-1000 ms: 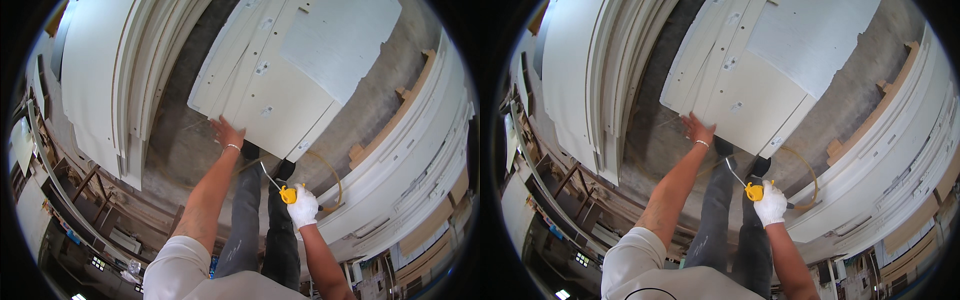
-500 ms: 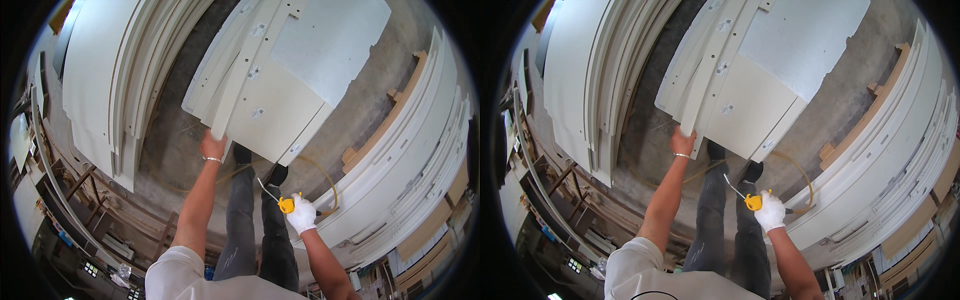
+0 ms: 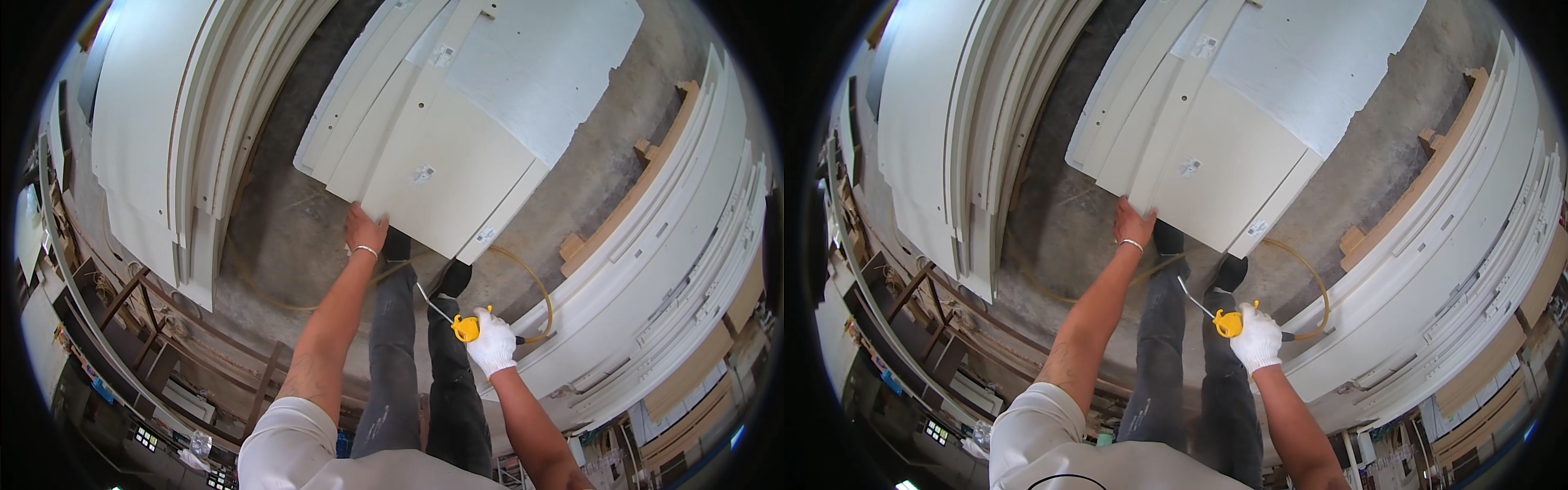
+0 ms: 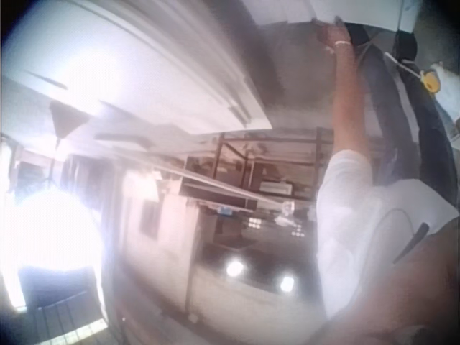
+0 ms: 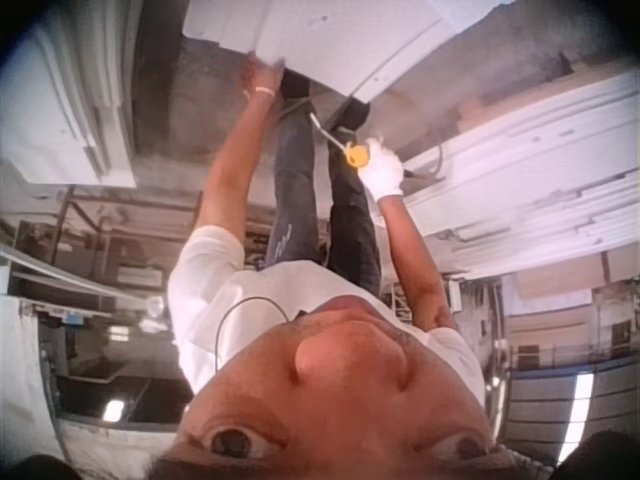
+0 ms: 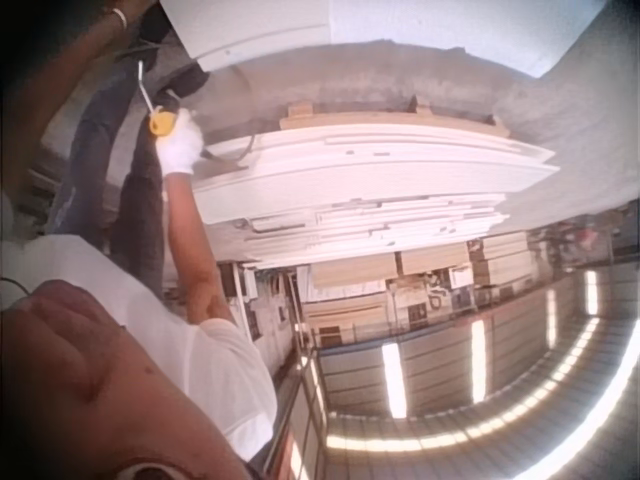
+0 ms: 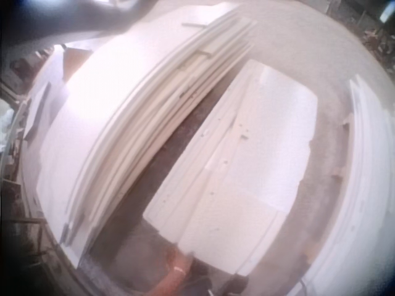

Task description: The person wipes white panels with a cloth and liquid from a bottle, then uses a spray gun to apply a coating. They handle multiple panels, flipping and repositioning them, and stack them after treatment.

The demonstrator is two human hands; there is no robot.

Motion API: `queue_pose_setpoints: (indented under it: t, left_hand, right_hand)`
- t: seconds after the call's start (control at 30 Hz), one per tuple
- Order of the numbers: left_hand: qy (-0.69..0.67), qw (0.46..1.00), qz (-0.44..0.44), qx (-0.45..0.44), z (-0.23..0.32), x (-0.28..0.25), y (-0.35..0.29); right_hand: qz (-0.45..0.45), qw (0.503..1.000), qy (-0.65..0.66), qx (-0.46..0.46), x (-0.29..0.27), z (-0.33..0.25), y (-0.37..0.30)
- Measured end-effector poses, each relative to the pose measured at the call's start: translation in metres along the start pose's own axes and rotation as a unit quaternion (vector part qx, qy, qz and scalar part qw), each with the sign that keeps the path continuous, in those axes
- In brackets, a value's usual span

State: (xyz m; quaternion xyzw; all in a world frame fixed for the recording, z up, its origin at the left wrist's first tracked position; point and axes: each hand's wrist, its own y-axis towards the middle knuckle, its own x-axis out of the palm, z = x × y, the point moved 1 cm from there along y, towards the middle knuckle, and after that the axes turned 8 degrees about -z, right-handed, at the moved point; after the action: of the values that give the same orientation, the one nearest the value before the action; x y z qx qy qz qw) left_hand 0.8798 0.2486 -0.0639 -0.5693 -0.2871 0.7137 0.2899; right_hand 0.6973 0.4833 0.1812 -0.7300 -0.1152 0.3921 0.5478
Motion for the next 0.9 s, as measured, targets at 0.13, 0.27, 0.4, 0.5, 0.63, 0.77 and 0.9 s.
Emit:
queue_pose_setpoints:
  t: [0.13,0.27,0.4,0.5,0.63,0.77,0.9]
  left_hand:
    - [-0.143,0.984,-0.102,-0.011,-0.011,-0.016,0.006]
    - [0.001,0.999,0.007,0.045,-0.021,0.001,-0.012]
    - [-0.002,0.999,-0.035,0.013,-0.022,0.013,-0.011]
    - [-0.137,0.966,-0.206,0.075,-0.027,0.001,-0.011]
    - [-0.455,0.745,-0.486,0.045,-0.044,-0.02,-0.024]
    - [-0.535,0.686,-0.492,-0.009,-0.044,-0.019,-0.018]
    - [-0.474,0.702,-0.531,0.015,-0.035,-0.009,-0.014]
  right_hand:
    - [-0.006,1.0,0.006,-0.008,0.0,-0.005,0.0]
    - [-0.014,1.0,0.002,-0.005,-0.002,-0.012,-0.001]
    - [-0.031,0.999,-0.007,-0.002,-0.003,-0.016,0.0]
    - [-0.029,1.0,-0.009,-0.003,-0.002,-0.014,-0.003]
    - [-0.018,1.0,-0.016,-0.006,-0.001,-0.007,-0.003]
    - [-0.015,1.0,-0.003,0.002,-0.001,-0.001,-0.005]
    - [-0.014,1.0,0.015,0.01,-0.005,-0.001,-0.005]
